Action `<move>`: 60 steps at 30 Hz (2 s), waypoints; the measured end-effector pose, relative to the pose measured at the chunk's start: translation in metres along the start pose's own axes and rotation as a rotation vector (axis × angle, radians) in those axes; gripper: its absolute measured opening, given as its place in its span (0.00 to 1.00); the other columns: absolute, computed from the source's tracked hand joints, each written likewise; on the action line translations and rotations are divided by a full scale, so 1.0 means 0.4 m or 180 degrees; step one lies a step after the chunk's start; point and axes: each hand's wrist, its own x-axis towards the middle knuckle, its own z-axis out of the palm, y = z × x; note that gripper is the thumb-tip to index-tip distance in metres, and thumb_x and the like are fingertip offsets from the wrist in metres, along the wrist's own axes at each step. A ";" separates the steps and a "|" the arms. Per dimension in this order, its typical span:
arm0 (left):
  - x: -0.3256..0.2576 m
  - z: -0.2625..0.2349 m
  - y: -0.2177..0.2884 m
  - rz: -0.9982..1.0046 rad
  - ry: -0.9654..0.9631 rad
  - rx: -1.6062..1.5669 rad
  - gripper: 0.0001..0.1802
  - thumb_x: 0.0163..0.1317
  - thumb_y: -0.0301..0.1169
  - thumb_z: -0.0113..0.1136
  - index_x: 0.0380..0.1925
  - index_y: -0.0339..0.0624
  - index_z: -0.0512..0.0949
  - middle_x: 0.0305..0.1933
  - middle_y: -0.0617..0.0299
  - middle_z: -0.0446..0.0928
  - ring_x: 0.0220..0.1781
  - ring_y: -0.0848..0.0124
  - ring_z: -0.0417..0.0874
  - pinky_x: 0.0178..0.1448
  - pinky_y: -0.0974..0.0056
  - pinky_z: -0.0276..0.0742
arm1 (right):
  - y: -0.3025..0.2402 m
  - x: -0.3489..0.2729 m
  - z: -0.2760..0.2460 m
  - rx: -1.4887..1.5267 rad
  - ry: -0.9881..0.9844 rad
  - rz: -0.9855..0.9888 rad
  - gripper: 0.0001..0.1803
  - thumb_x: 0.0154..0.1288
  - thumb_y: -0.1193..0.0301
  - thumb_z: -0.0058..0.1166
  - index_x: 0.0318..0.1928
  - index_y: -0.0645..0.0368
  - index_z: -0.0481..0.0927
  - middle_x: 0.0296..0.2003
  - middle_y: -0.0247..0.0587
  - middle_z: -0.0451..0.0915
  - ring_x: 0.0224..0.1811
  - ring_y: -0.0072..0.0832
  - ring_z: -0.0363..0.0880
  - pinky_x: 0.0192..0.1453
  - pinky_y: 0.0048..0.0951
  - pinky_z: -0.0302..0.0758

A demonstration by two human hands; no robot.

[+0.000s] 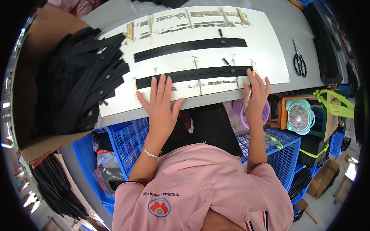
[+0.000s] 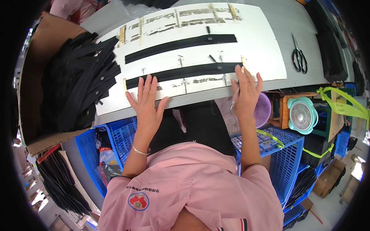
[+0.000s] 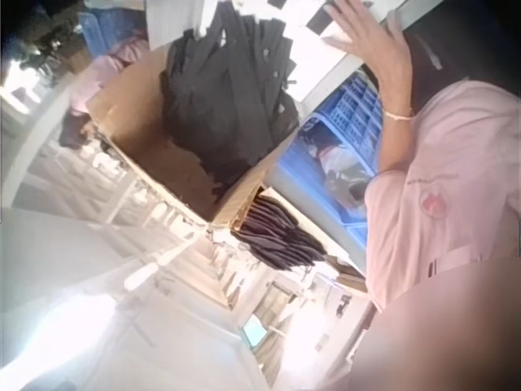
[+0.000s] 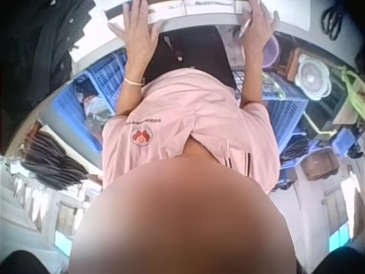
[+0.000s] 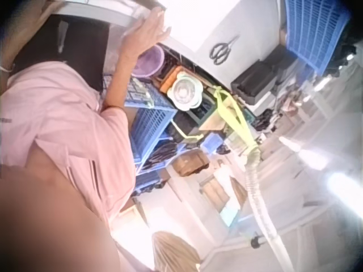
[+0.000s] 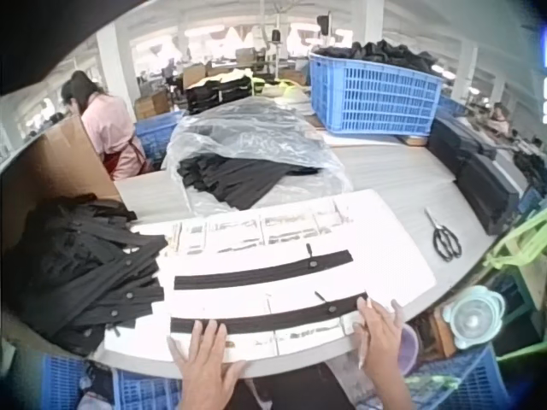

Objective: Marking specific points on black straps/zipper components using a white pen on a guide board.

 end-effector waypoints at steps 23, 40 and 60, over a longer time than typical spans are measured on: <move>-0.036 -0.028 -0.081 -0.0209 0.0426 -0.0146 0.42 0.63 0.52 0.69 0.72 0.42 0.72 0.76 0.57 0.70 0.83 0.51 0.59 0.81 0.31 0.36 | -0.435 0.187 0.130 0.3453 -0.1035 0.1079 0.11 0.74 0.69 0.61 0.47 0.63 0.88 0.34 0.32 0.86 0.28 0.13 0.79 0.33 0.19 0.75; -0.035 -0.024 -0.086 -0.0192 0.0597 -0.0288 0.42 0.60 0.52 0.70 0.70 0.41 0.73 0.73 0.57 0.72 0.80 0.51 0.63 0.80 0.28 0.38 | -0.469 0.199 0.181 0.2787 -0.1697 0.0867 0.10 0.72 0.68 0.64 0.43 0.64 0.88 0.25 0.31 0.82 0.25 0.12 0.74 0.29 0.18 0.68; -0.032 -0.021 -0.080 -0.0288 0.0441 -0.0196 0.40 0.59 0.50 0.72 0.68 0.39 0.76 0.75 0.59 0.71 0.82 0.54 0.61 0.81 0.33 0.37 | -0.440 0.181 0.170 0.2936 -0.1637 0.0167 0.09 0.67 0.68 0.66 0.39 0.63 0.89 0.22 0.38 0.83 0.21 0.14 0.73 0.26 0.22 0.69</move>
